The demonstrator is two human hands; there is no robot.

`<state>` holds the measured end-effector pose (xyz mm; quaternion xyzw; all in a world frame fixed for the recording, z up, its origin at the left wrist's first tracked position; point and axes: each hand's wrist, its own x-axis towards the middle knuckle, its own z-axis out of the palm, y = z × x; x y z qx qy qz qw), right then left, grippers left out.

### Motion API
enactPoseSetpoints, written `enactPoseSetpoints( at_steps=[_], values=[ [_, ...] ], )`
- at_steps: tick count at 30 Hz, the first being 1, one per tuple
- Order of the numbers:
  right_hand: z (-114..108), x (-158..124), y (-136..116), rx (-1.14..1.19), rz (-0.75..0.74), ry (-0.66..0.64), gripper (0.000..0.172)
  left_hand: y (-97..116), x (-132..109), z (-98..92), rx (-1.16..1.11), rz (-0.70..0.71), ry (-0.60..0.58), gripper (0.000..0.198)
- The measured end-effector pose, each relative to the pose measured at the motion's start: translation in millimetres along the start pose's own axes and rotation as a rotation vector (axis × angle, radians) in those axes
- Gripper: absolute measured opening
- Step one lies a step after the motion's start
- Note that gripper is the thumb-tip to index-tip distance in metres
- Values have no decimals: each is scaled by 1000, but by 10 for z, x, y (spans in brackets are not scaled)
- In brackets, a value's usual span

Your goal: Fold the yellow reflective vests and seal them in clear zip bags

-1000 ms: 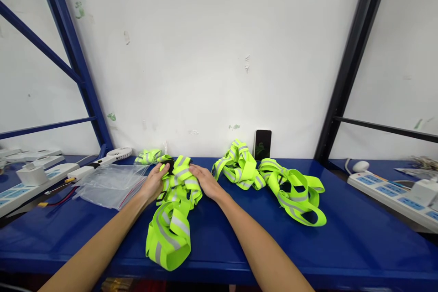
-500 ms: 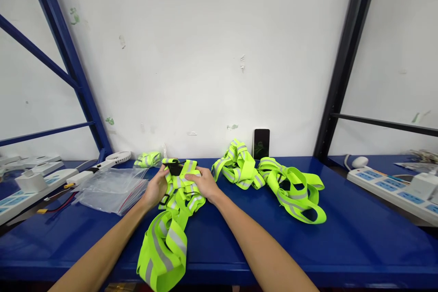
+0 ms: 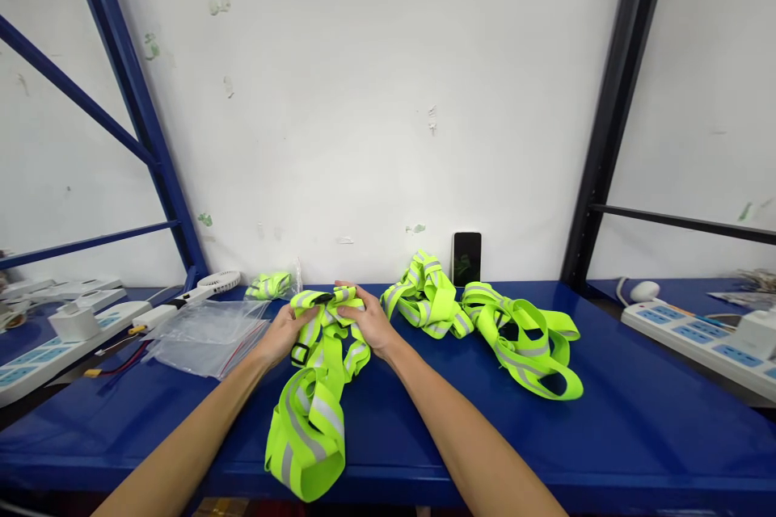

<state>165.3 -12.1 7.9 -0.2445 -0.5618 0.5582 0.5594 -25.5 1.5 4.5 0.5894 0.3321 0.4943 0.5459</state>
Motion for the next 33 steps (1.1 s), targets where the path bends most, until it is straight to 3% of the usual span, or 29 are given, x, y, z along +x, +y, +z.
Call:
enactPoseSetpoints(
  at_steps=[4,10,12,16,20,23,26,28,33],
  values=[
    [15,-6,41,-288,-161,-74,49,-37,21,5,108,113,101,40],
    [86,-53,103,-623,-375,60,41,-182,71,115,95,121,201,45],
    [105,-63,120,-656,-430,77,50,-188,64,159,-40,87,159,49],
    [79,-32,188,-648,-454,181,57,-59,-12,251,-341,-64,-76,55],
    [24,8,242,-643,-305,235,45,69,-64,304,-409,-275,-82,48],
    [65,4,239,-475,-159,189,47,88,-53,286,-412,-310,-4,42],
    [191,-19,200,-82,-6,67,70,79,-16,233,-396,-173,132,42],
    [279,-34,148,163,95,24,74,62,15,194,-356,-71,222,46],
    [324,-63,-16,456,196,-78,46,-24,79,118,-279,105,243,65]
  ],
)
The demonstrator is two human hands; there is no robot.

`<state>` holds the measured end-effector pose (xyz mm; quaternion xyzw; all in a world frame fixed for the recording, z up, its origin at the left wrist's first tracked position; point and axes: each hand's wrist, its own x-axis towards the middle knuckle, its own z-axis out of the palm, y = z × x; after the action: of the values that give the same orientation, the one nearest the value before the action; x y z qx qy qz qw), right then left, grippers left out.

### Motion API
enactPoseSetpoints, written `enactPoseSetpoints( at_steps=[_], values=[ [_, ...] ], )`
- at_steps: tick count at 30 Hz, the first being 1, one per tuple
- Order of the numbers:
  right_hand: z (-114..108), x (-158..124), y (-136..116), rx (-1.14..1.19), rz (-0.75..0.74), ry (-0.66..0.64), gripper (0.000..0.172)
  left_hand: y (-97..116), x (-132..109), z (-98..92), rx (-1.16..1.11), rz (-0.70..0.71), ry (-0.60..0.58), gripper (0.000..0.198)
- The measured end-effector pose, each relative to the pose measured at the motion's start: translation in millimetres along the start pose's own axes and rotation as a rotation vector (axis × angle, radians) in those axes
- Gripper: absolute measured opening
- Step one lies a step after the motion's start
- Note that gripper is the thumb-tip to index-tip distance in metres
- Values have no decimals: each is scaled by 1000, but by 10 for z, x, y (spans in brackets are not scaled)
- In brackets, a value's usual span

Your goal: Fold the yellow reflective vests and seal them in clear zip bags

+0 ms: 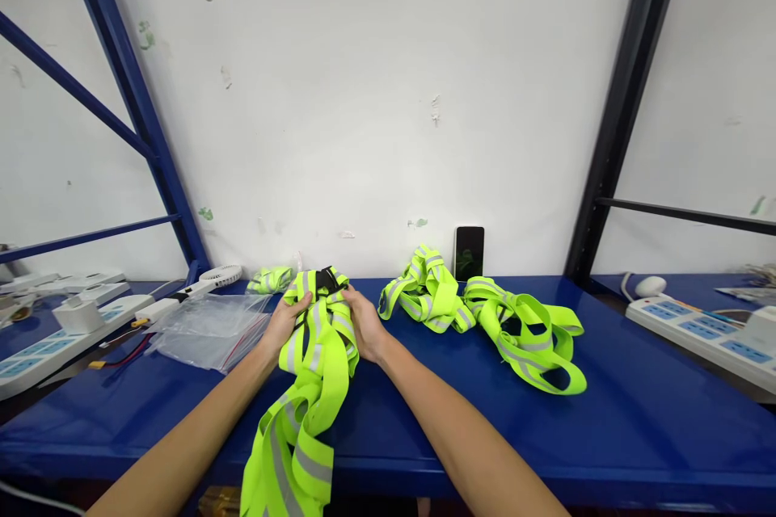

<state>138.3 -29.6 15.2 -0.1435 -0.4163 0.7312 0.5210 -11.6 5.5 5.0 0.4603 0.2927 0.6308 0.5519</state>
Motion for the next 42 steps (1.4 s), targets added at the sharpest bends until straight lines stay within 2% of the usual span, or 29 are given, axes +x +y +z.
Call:
enactPoseSetpoints(
  at_steps=[2,5,9,11,14,17,20,22,26,29,31,34,36,39,42],
  values=[
    [-27,-16,-41,36,56,-34,48,-23,14,-21,29,34,0,69],
    [-98,-15,-49,49,113,3,60,-33,18,-33,98,52,7,64],
    [-171,26,-13,48,196,40,67,-22,-10,-26,301,89,-71,31],
    [-199,51,2,47,258,71,56,-17,-37,-22,390,149,-154,17],
    [-236,70,4,34,286,180,30,-25,-71,-31,367,169,-227,29],
    [-265,57,-18,1,229,156,21,-60,-56,-63,259,105,-175,50],
    [-290,40,-37,-35,137,58,33,-117,-3,-102,315,36,-24,55],
    [-310,50,-29,-55,44,75,44,-149,23,-114,360,-34,56,55],
    [-358,118,19,-77,-127,206,52,-142,25,-79,190,-285,-25,59],
    [-406,162,34,-100,-232,304,49,-104,20,-41,91,-450,-25,67],
    [-447,169,27,-169,-253,321,45,-99,15,-24,52,-513,-89,69],
    [-508,154,13,-376,-235,270,34,-129,-7,-2,-21,-552,-284,67],
    [-534,139,9,-520,-240,195,32,-156,-20,20,-67,-536,-352,66],
    [-531,119,5,-628,-230,49,34,-190,-13,53,-95,-486,-362,54],
    [-473,101,-5,-674,-233,-31,28,-203,9,57,-51,-435,-272,40]
  ],
)
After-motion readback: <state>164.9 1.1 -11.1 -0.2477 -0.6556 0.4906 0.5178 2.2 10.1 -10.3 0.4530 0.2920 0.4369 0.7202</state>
